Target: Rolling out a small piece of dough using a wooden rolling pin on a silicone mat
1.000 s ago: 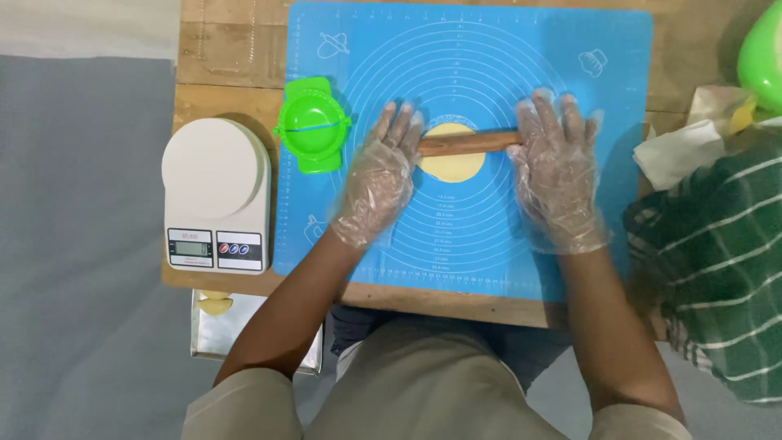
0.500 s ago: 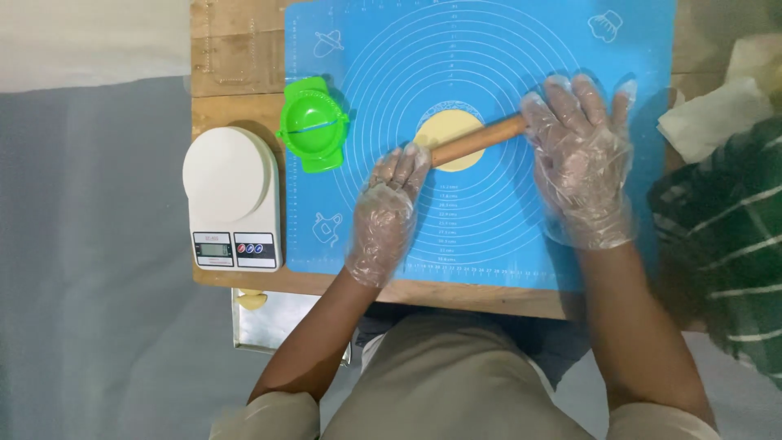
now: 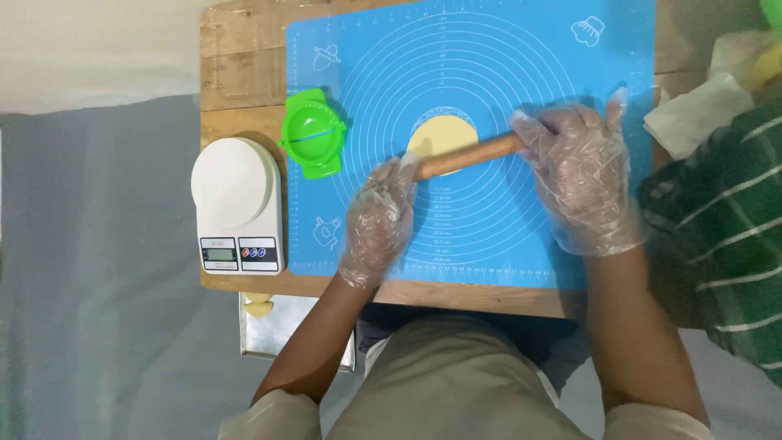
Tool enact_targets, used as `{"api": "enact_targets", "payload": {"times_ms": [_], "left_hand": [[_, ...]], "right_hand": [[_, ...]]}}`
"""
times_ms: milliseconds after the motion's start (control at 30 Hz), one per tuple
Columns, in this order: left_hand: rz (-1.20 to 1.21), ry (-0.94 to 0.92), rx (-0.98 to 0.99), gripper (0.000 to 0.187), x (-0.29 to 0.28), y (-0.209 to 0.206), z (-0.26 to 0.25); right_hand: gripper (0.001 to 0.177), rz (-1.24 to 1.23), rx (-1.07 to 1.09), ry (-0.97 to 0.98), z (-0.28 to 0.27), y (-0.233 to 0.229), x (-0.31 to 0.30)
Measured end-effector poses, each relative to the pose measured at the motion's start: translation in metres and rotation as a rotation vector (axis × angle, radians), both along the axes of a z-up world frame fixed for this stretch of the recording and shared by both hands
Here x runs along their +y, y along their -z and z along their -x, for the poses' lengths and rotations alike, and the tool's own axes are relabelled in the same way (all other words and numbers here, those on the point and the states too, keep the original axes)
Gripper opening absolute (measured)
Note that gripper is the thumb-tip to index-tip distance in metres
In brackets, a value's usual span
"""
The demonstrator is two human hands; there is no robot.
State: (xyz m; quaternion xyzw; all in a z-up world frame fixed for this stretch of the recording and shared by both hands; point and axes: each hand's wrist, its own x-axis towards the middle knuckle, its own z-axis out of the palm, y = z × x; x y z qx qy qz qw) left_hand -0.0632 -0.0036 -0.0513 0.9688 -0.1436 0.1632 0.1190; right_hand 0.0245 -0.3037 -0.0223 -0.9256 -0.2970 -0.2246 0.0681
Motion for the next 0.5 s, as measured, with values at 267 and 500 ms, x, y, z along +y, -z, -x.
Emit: {"api": "enact_targets", "payload": {"times_ms": [267, 500], "left_hand": [[-0.048, -0.078, 0.062, 0.044, -0.002, -0.002, -0.023], [-0.316, -0.094, 0.139, 0.041, 0.002, -0.033, -0.056]], "right_hand": [[0.038, 0.046, 0.042, -0.060, 0.005, -0.016, 0.010], [0.060, -0.014, -0.043, -0.049, -0.002, -0.018, 0.011]]}}
